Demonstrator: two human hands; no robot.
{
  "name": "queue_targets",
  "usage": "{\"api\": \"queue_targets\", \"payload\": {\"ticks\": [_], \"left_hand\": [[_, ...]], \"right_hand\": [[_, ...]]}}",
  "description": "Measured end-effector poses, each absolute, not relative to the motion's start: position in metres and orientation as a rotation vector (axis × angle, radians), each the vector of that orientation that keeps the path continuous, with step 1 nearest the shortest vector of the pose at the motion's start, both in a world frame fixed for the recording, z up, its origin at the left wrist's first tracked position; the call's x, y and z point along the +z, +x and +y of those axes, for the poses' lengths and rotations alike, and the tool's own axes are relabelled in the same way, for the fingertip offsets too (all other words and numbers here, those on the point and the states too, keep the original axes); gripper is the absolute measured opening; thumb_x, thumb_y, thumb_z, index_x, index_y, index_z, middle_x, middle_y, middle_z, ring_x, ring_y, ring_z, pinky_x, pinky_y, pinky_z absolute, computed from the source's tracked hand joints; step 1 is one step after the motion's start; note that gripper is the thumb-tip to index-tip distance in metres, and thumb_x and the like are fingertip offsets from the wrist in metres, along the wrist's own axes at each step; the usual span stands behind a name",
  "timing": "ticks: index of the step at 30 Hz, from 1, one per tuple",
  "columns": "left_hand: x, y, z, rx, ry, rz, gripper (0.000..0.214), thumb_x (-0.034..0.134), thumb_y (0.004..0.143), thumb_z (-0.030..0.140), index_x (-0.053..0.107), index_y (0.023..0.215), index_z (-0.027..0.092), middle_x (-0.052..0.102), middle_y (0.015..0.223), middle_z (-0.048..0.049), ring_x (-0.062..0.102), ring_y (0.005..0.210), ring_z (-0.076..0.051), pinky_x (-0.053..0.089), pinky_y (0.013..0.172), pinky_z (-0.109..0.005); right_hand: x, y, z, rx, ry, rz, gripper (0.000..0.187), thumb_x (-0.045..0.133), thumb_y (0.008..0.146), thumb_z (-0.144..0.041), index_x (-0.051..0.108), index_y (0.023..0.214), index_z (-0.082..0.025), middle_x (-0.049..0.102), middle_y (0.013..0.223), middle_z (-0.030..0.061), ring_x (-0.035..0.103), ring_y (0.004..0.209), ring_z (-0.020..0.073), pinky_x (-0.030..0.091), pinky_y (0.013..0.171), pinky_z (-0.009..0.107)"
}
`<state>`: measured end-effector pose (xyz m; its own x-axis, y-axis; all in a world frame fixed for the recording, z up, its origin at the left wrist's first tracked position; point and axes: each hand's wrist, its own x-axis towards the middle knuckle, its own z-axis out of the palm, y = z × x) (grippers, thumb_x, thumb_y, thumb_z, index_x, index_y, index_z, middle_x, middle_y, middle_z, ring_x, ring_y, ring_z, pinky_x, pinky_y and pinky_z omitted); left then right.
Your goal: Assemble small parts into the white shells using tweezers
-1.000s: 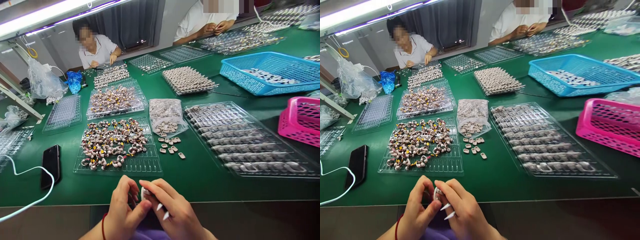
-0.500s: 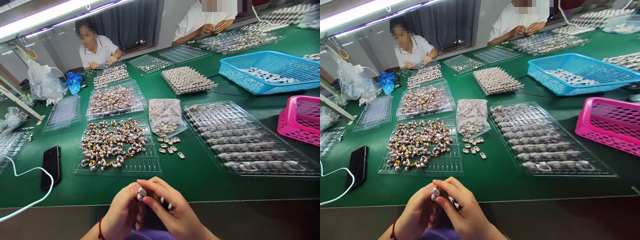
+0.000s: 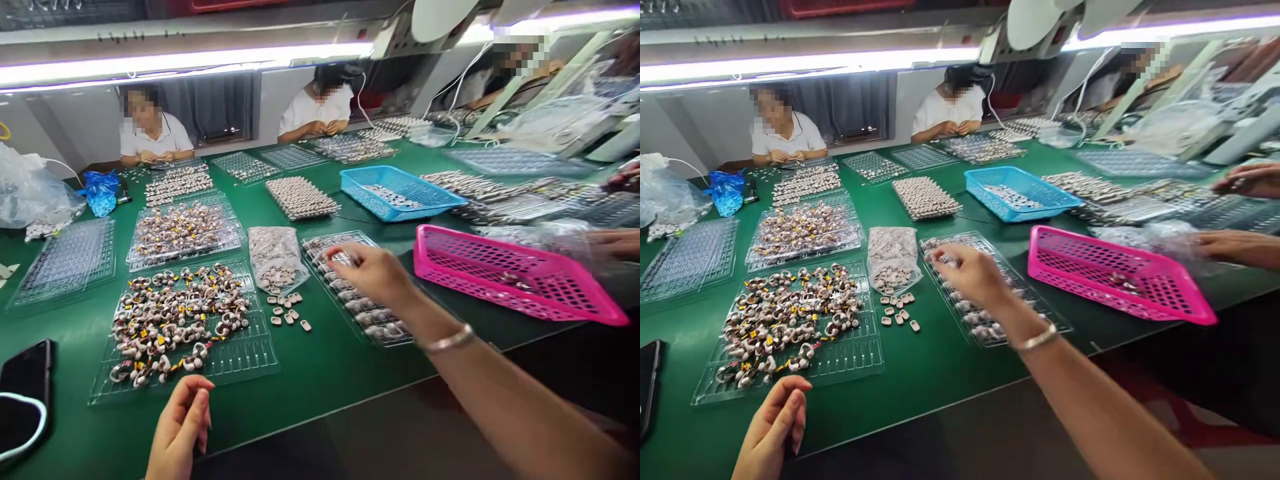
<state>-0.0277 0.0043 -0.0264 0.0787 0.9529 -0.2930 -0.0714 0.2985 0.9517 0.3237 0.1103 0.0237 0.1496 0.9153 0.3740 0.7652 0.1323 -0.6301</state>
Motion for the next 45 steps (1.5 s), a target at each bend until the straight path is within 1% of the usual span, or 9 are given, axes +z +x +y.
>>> {"api": "queue_targets", "payload": {"ticks": [3,8,14,21,25,34,39,42,45], "left_hand": [[-0.029,-0.029,0.005,1.016,0.944,1.257,0.044,0.072,0.073,0.058,0.063,0.091,0.018,0.044,0.055,0.0066,0.040,0.044,-0.007,0.036,0.039,-0.015],[-0.029,-0.024,0.002,1.090,0.908,1.286,0.043,0.074,0.072,0.056,0.062,0.089,0.018,0.041,0.054,0.0076,0.037,0.043,-0.006,0.033,0.037,-0.012],[-0.032,-0.030,0.003,1.018,0.969,1.248,0.043,0.070,0.075,0.057,0.061,0.090,0.018,0.041,0.055,0.0080,0.038,0.042,-0.005,0.034,0.038,-0.013],[-0.026,-0.026,0.000,0.999,1.067,1.251,0.044,0.068,0.075,0.060,0.061,0.085,0.017,0.041,0.056,0.0079,0.038,0.042,-0.005,0.033,0.038,-0.013],[-0.027,-0.028,-0.003,1.013,1.077,1.256,0.043,0.067,0.077,0.059,0.060,0.084,0.017,0.042,0.057,0.0081,0.036,0.041,-0.004,0.031,0.037,-0.013],[-0.031,-0.030,-0.007,0.951,1.211,1.259,0.035,0.057,0.086,0.052,0.059,0.084,0.018,0.043,0.059,0.0065,0.038,0.043,-0.006,0.033,0.039,-0.016],[-0.012,-0.017,0.012,0.800,1.990,1.367,0.018,0.050,0.094,0.027,0.066,0.098,0.020,0.063,0.085,-0.0044,0.059,0.069,-0.017,0.050,0.063,-0.028],[0.005,-0.003,0.041,0.592,2.444,1.501,0.027,0.052,0.092,0.017,0.064,0.115,0.022,0.063,0.105,-0.0103,0.061,0.094,-0.027,0.052,0.079,-0.040],[0.010,0.010,0.073,0.323,2.636,1.538,0.033,0.057,0.089,0.016,0.062,0.121,0.023,0.060,0.114,-0.0136,0.060,0.098,-0.031,0.052,0.080,-0.045]], "right_hand": [[0.018,0.373,0.167,0.166,-1.861,-1.579,0.022,0.071,0.083,-0.034,0.068,0.077,-0.013,0.050,0.047,-0.0059,0.045,0.042,0.0096,0.034,0.043,0.023],[-0.003,0.393,0.208,0.248,-2.043,-1.663,0.020,0.060,0.095,-0.032,0.064,0.097,-0.013,0.066,0.089,0.0014,0.064,0.071,0.0141,0.055,0.064,0.029],[0.004,0.389,0.197,0.232,-2.029,-1.775,0.019,0.054,0.098,-0.031,0.064,0.107,-0.017,0.064,0.110,0.0065,0.064,0.089,0.0183,0.056,0.078,0.035],[0.013,0.267,0.148,0.413,-1.462,-2.362,0.013,0.059,0.090,-0.014,0.070,0.095,-0.019,0.068,0.098,0.0031,0.065,0.092,0.0177,0.051,0.081,0.026],[0.006,0.204,0.127,0.460,-1.308,-2.608,0.036,0.059,0.078,0.001,0.070,0.102,-0.023,0.064,0.110,0.0056,0.066,0.077,0.0181,0.048,0.066,0.026],[0.004,0.204,0.125,0.531,-1.281,-2.640,0.023,0.061,0.079,-0.008,0.064,0.100,-0.017,0.058,0.107,0.0098,0.063,0.080,0.0219,0.046,0.068,0.030],[0.002,0.211,0.105,0.651,-1.244,-2.422,0.026,0.052,0.082,-0.008,0.060,0.106,-0.017,0.064,0.102,0.0069,0.061,0.090,0.0204,0.047,0.076,0.028],[0.000,0.212,0.094,0.729,-1.241,-2.288,0.030,0.047,0.086,-0.014,0.061,0.113,-0.018,0.065,0.098,0.0076,0.062,0.084,0.0198,0.048,0.070,0.028],[-0.001,0.212,0.086,0.922,-1.251,-2.034,0.023,0.050,0.085,-0.023,0.068,0.099,-0.019,0.063,0.084,0.0054,0.059,0.074,0.0200,0.046,0.068,0.031]]}}
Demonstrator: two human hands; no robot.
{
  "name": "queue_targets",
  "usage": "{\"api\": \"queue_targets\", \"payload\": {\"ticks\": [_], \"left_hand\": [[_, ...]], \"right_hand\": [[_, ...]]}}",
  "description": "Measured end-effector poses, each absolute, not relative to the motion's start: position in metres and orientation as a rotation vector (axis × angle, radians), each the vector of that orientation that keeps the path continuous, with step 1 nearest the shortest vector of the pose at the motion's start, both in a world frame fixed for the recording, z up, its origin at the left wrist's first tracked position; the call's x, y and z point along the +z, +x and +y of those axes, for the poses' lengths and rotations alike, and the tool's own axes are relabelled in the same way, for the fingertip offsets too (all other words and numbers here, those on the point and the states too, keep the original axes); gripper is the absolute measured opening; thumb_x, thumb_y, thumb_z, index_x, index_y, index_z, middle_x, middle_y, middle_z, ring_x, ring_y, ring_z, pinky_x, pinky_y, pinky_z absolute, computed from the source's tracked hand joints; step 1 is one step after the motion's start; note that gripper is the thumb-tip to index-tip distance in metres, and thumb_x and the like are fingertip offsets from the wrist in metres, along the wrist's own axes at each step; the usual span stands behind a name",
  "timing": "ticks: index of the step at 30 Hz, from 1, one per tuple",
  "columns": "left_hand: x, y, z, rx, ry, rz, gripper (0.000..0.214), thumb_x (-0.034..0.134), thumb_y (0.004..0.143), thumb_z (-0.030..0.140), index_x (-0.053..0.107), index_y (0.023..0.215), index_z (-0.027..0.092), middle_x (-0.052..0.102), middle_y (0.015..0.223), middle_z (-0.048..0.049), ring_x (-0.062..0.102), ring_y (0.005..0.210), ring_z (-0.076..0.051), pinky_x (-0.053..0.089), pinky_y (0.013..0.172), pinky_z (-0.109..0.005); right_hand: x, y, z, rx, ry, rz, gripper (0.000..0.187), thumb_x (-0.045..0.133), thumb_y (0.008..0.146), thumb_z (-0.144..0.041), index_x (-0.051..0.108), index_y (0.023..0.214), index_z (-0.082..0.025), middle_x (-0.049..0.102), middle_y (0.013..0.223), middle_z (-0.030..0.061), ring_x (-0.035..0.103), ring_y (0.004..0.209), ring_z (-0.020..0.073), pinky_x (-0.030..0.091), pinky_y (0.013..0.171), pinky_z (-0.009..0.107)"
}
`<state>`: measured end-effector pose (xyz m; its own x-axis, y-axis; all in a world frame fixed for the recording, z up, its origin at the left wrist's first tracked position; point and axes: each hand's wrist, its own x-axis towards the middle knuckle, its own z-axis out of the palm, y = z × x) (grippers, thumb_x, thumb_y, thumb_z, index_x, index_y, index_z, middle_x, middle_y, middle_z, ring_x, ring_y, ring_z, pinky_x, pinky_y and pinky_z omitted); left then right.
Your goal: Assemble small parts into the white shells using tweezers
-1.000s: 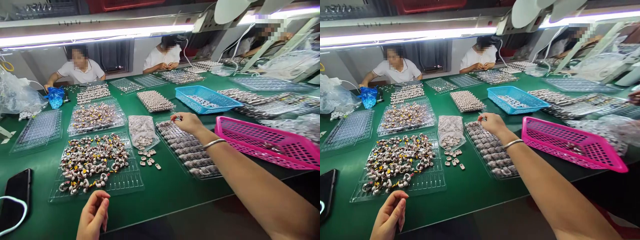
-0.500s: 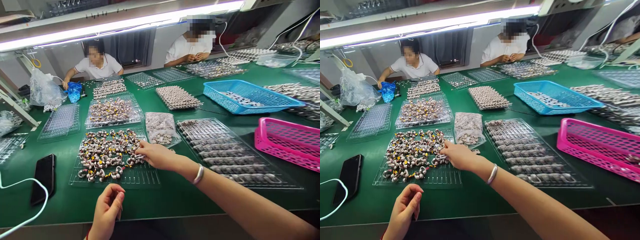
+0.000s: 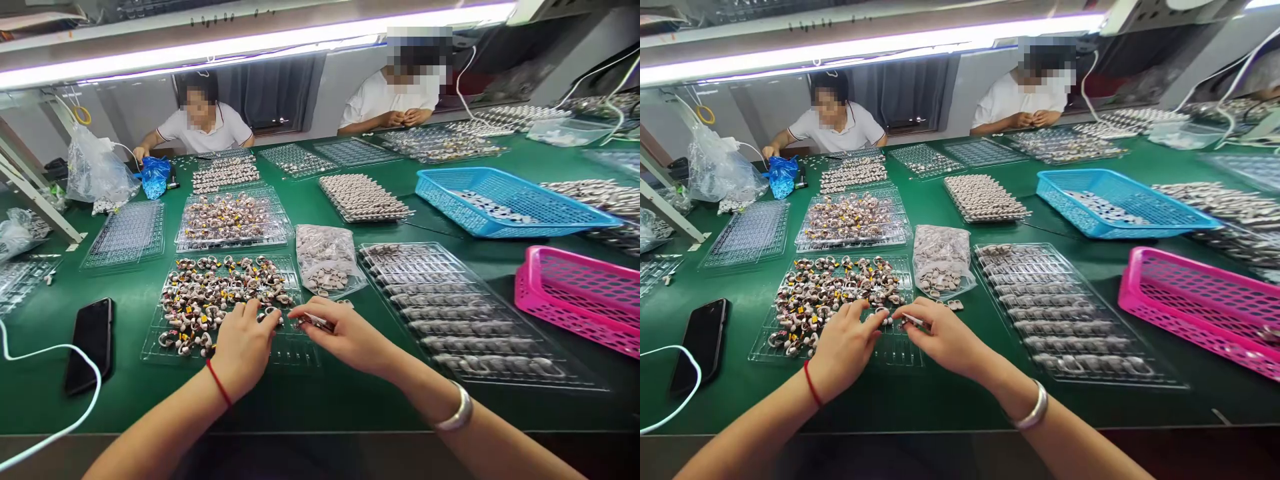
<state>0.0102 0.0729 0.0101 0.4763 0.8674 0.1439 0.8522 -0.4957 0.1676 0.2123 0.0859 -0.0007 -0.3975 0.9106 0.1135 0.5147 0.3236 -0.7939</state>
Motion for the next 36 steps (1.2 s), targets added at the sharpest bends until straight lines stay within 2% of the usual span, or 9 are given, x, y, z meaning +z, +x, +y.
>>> {"api": "queue_targets", "payload": {"ticks": [7,13,17,20,25,28,32,34,36], "left_hand": [[-0.004,0.013,0.105,0.226,2.643,1.321,0.020,0.052,0.090,0.009,0.069,0.096,0.016,0.062,0.090,-0.0069,0.063,0.078,-0.019,0.053,0.075,-0.031],[0.012,-0.007,0.096,0.289,2.635,1.109,0.021,0.059,0.084,0.009,0.072,0.096,0.019,0.065,0.091,-0.0047,0.064,0.080,-0.018,0.052,0.074,-0.027],[0.021,-0.013,0.071,0.617,2.437,1.167,0.024,0.067,0.081,0.012,0.073,0.102,0.021,0.065,0.101,-0.0085,0.063,0.091,-0.023,0.051,0.082,-0.034],[0.018,-0.008,0.047,0.885,2.027,1.134,0.029,0.074,0.079,0.021,0.071,0.108,0.020,0.071,0.096,-0.0071,0.066,0.086,-0.021,0.053,0.079,-0.031],[0.005,-0.002,0.020,1.086,1.662,1.110,0.012,0.074,0.080,0.026,0.076,0.090,0.019,0.076,0.084,-0.0058,0.068,0.074,-0.019,0.054,0.069,-0.026],[0.006,-0.006,0.013,1.118,1.719,1.103,0.010,0.074,0.081,0.027,0.075,0.087,0.019,0.074,0.079,-0.0052,0.066,0.072,-0.018,0.053,0.068,-0.025],[0.012,-0.015,0.007,1.116,1.878,1.068,0.012,0.071,0.084,0.026,0.074,0.093,0.021,0.069,0.082,-0.0048,0.064,0.072,-0.016,0.053,0.067,-0.023],[0.013,-0.017,0.004,1.109,1.917,1.062,0.013,0.069,0.085,0.025,0.073,0.097,0.022,0.067,0.084,-0.0046,0.064,0.073,-0.016,0.053,0.067,-0.023],[0.013,-0.018,0.003,1.097,1.934,1.057,0.013,0.068,0.086,0.023,0.073,0.098,0.023,0.066,0.085,-0.0043,0.064,0.074,-0.016,0.053,0.067,-0.023]], "right_hand": [[-0.003,0.215,0.073,1.139,-1.271,-1.745,0.018,0.058,0.082,-0.036,0.061,0.084,-0.018,0.053,0.063,-0.0027,0.048,0.056,0.0139,0.040,0.052,0.025],[-0.005,0.209,0.060,1.222,-1.224,-1.574,0.026,0.062,0.080,-0.044,0.059,0.082,-0.019,0.055,0.069,-0.0008,0.049,0.060,0.0141,0.040,0.053,0.025],[-0.005,0.198,0.047,1.380,-1.138,-1.446,0.028,0.067,0.080,-0.046,0.058,0.083,-0.019,0.036,0.054,-0.0082,0.032,0.048,0.0104,0.027,0.045,0.022],[-0.005,0.186,0.036,1.452,-1.025,-1.368,0.031,0.067,0.082,-0.049,0.057,0.083,-0.020,0.027,0.052,-0.0103,0.023,0.048,0.0094,0.021,0.046,0.022],[-0.006,0.175,0.018,1.495,-0.923,-1.324,0.032,0.065,0.084,-0.051,0.059,0.086,-0.020,0.038,0.059,-0.0067,0.030,0.050,0.0099,0.026,0.047,0.022],[-0.004,0.181,0.012,1.342,-0.929,-1.457,0.029,0.064,0.086,-0.050,0.068,0.088,-0.021,0.055,0.080,0.0019,0.040,0.054,0.0104,0.035,0.049,0.023],[0.000,0.193,0.012,1.133,-1.002,-1.589,0.023,0.061,0.090,-0.040,0.070,0.079,-0.022,0.062,0.102,0.0080,0.053,0.061,0.0132,0.041,0.050,0.024],[0.001,0.195,0.013,1.188,-0.967,-1.641,0.014,0.062,0.090,-0.034,0.070,0.090,-0.023,0.066,0.104,0.0079,0.058,0.066,0.0154,0.045,0.055,0.025],[0.001,0.193,0.014,1.326,-0.871,-1.703,0.018,0.059,0.091,-0.030,0.068,0.105,-0.024,0.068,0.103,0.0071,0.063,0.078,0.0184,0.050,0.066,0.027]]}}
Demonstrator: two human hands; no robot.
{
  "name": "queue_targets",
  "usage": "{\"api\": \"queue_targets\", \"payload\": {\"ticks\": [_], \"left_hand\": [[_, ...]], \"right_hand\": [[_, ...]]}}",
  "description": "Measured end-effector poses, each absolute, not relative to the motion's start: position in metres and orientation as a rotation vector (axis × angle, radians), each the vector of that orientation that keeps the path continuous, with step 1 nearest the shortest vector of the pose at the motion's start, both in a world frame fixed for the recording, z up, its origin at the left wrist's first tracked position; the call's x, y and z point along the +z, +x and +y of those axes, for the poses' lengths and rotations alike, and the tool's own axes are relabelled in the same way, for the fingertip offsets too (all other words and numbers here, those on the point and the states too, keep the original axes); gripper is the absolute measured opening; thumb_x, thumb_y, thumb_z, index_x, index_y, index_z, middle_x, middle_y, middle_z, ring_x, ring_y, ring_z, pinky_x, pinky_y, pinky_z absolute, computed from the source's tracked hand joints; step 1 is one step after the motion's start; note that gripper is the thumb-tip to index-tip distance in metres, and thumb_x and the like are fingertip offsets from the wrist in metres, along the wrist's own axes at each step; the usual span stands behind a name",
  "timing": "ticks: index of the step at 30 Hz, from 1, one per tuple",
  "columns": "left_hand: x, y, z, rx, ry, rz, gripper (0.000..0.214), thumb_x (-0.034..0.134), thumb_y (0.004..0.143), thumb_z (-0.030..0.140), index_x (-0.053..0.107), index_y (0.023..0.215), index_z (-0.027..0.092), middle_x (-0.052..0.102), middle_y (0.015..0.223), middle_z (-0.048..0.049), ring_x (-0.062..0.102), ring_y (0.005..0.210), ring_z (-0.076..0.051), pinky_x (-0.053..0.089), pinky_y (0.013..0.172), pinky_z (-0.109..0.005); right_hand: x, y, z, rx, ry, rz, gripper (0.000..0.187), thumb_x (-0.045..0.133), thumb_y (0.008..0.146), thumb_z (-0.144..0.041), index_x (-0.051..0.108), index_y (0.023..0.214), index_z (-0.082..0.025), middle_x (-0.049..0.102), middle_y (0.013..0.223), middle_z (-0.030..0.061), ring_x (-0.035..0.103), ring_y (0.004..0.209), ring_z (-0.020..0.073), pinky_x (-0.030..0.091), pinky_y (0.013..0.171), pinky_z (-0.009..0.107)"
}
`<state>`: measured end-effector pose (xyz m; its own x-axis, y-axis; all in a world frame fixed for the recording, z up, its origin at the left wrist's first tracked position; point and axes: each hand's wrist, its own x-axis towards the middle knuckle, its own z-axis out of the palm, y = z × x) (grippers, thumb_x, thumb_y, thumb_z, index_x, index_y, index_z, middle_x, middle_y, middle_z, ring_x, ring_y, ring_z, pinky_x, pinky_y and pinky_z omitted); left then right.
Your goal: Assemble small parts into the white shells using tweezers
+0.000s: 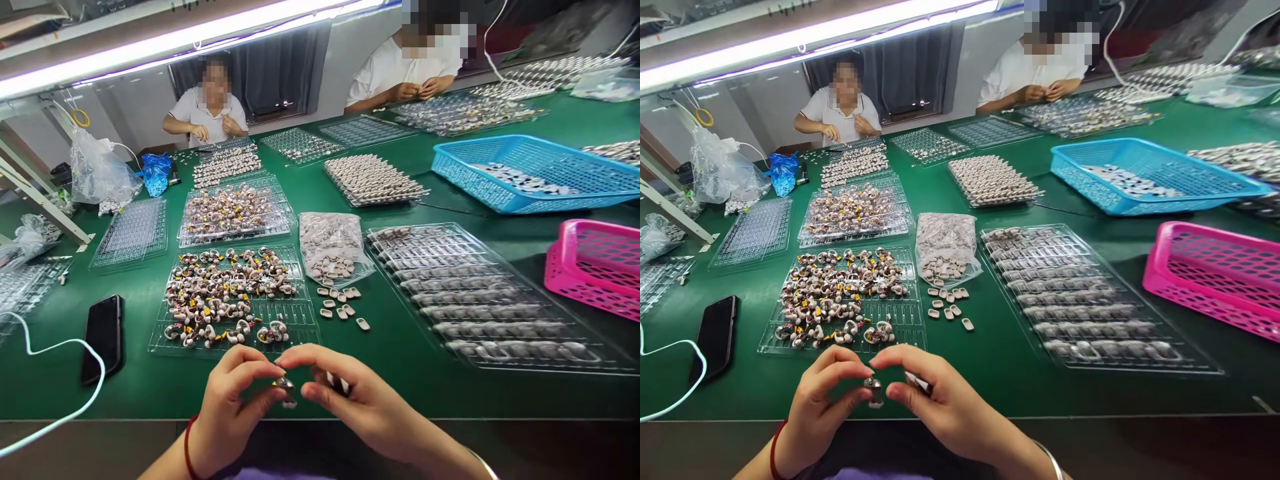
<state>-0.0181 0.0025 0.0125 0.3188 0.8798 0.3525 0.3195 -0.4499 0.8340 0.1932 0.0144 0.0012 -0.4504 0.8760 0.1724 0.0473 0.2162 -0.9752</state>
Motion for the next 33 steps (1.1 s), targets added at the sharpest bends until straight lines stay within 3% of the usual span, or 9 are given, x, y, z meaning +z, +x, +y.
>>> {"api": "queue_targets", "payload": {"ticks": [3,9,14,21,33], "left_hand": [[0.011,-0.019,0.001,1.091,1.944,1.068,0.013,0.068,0.086,0.022,0.072,0.098,0.022,0.065,0.084,-0.0037,0.063,0.075,-0.015,0.052,0.068,-0.023],[0.014,-0.017,-0.002,1.065,1.896,1.150,0.008,0.072,0.082,0.026,0.072,0.086,0.020,0.065,0.079,-0.0025,0.062,0.072,-0.015,0.050,0.067,-0.022],[0.019,-0.015,-0.004,1.015,1.847,1.220,0.007,0.074,0.080,0.026,0.071,0.079,0.019,0.065,0.074,-0.0025,0.062,0.068,-0.016,0.050,0.064,-0.023],[0.022,-0.014,-0.006,0.964,1.978,1.234,0.009,0.073,0.080,0.026,0.074,0.082,0.018,0.066,0.075,-0.0054,0.063,0.068,-0.017,0.051,0.062,-0.024],[0.022,-0.014,-0.010,1.100,2.325,1.124,0.014,0.065,0.088,0.018,0.070,0.101,0.021,0.066,0.074,-0.0040,0.059,0.067,-0.016,0.050,0.060,-0.027]], "right_hand": [[0.001,0.190,0.016,1.489,-0.780,-1.740,0.021,0.054,0.094,-0.027,0.067,0.110,-0.024,0.070,0.097,0.0052,0.065,0.087,0.0193,0.049,0.078,0.029],[-0.008,0.183,0.012,1.467,-0.873,-1.664,0.021,0.065,0.087,-0.038,0.070,0.088,-0.018,0.066,0.080,0.0048,0.056,0.069,0.0167,0.044,0.061,0.026],[-0.015,0.173,-0.001,1.306,-0.985,-1.487,0.019,0.069,0.085,-0.038,0.070,0.083,-0.019,0.065,0.075,0.0029,0.051,0.056,0.0132,0.042,0.050,0.024],[-0.014,0.168,-0.009,1.069,-0.857,-1.436,0.002,0.071,0.084,-0.022,0.070,0.083,-0.023,0.069,0.075,0.0031,0.065,0.067,0.0176,0.052,0.056,0.024],[-0.009,0.168,-0.017,0.928,-0.847,-1.518,0.018,0.069,0.082,-0.009,0.072,0.088,-0.025,0.070,0.077,0.0028,0.066,0.064,0.0160,0.053,0.051,0.021]]}}
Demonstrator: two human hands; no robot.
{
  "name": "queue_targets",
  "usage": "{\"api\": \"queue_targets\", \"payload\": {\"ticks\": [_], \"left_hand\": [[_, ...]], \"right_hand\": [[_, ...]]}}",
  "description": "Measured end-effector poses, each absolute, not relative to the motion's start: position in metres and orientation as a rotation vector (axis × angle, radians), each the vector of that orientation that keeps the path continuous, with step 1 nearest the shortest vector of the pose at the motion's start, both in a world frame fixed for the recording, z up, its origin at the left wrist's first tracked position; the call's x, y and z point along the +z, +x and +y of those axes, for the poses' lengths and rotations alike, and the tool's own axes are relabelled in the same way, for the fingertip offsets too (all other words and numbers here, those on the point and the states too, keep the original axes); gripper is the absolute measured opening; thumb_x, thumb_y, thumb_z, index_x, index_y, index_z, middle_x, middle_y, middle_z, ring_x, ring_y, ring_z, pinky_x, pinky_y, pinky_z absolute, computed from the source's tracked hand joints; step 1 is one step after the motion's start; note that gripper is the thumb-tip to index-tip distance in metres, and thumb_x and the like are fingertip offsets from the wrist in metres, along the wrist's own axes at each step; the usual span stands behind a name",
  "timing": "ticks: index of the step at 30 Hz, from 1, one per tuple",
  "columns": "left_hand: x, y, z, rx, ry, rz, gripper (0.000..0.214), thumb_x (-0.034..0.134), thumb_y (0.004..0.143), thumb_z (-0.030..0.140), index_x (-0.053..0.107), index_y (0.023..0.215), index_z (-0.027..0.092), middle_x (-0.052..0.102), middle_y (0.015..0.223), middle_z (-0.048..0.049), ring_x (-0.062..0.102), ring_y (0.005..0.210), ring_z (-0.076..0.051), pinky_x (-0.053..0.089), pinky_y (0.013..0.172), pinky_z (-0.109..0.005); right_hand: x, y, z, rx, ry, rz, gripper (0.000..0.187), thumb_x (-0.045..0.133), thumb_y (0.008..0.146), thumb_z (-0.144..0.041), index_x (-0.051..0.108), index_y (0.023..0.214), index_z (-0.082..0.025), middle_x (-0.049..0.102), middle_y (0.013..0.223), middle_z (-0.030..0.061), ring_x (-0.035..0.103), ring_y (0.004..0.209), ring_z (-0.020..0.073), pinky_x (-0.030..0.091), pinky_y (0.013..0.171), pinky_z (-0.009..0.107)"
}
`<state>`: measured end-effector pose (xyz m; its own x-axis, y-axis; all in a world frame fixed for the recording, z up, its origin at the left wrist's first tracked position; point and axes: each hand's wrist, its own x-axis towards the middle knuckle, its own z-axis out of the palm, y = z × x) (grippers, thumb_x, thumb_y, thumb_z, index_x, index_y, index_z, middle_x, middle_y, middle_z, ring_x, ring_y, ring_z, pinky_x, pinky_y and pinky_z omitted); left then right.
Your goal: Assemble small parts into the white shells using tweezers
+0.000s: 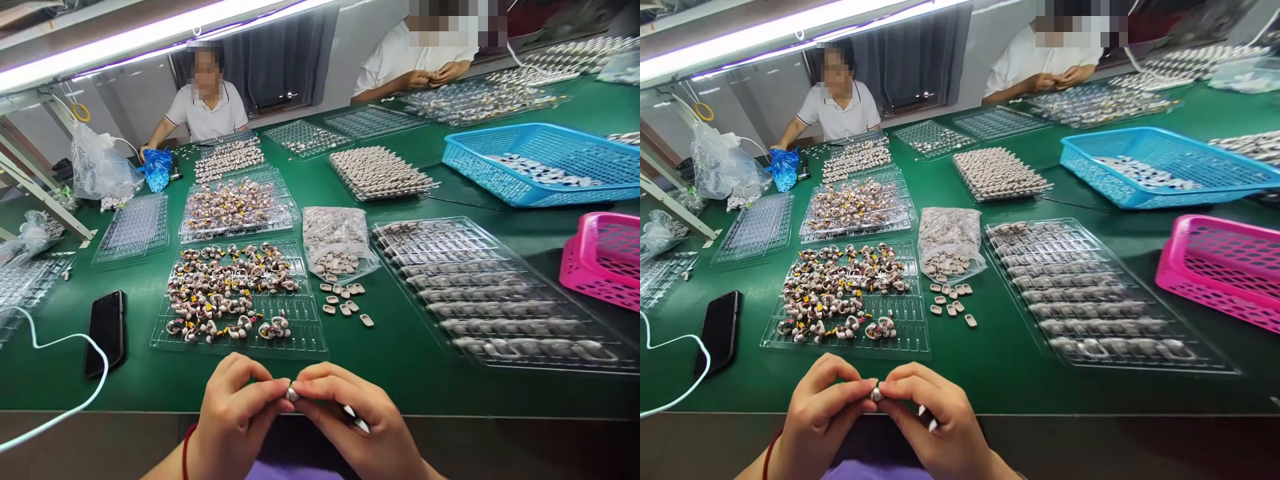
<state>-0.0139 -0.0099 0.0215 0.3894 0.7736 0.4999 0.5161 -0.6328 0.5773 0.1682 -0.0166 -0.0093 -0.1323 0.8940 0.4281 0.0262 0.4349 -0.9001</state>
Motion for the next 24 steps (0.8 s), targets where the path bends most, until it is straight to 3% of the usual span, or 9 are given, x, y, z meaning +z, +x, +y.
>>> {"api": "queue_targets", "payload": {"ticks": [5,10,16,24], "left_hand": [[0.023,-0.012,-0.011,1.157,2.339,1.117,0.015,0.062,0.090,0.016,0.068,0.102,0.022,0.067,0.072,-0.0026,0.057,0.066,-0.016,0.048,0.060,-0.027],[0.027,-0.013,-0.008,1.182,2.417,0.964,0.014,0.056,0.094,0.014,0.069,0.097,0.018,0.069,0.071,-0.0025,0.055,0.068,-0.016,0.047,0.063,-0.029],[0.024,-0.013,-0.002,1.211,2.284,0.905,0.011,0.067,0.087,0.020,0.071,0.077,0.017,0.065,0.064,-0.0012,0.054,0.065,-0.014,0.046,0.063,-0.026],[0.022,-0.010,-0.001,1.165,2.131,0.937,0.020,0.072,0.083,0.027,0.070,0.065,0.017,0.065,0.062,-0.0007,0.055,0.061,-0.012,0.044,0.062,-0.024]], "right_hand": [[-0.005,0.168,-0.018,0.889,-0.837,-1.529,0.024,0.067,0.082,-0.006,0.073,0.093,-0.026,0.070,0.081,0.0037,0.068,0.067,0.0165,0.057,0.058,0.021],[-0.004,0.170,-0.020,0.943,-0.817,-1.557,0.016,0.066,0.084,-0.008,0.073,0.088,-0.022,0.070,0.077,0.0046,0.068,0.065,0.0161,0.057,0.058,0.021],[0.001,0.169,-0.022,1.013,-0.799,-1.528,0.014,0.066,0.084,-0.008,0.073,0.081,-0.019,0.070,0.073,0.0047,0.067,0.061,0.0143,0.055,0.057,0.018],[0.004,0.171,-0.017,1.184,-0.854,-1.479,0.015,0.071,0.085,-0.019,0.074,0.070,-0.018,0.071,0.067,0.0042,0.067,0.057,0.0137,0.053,0.055,0.018]]}}
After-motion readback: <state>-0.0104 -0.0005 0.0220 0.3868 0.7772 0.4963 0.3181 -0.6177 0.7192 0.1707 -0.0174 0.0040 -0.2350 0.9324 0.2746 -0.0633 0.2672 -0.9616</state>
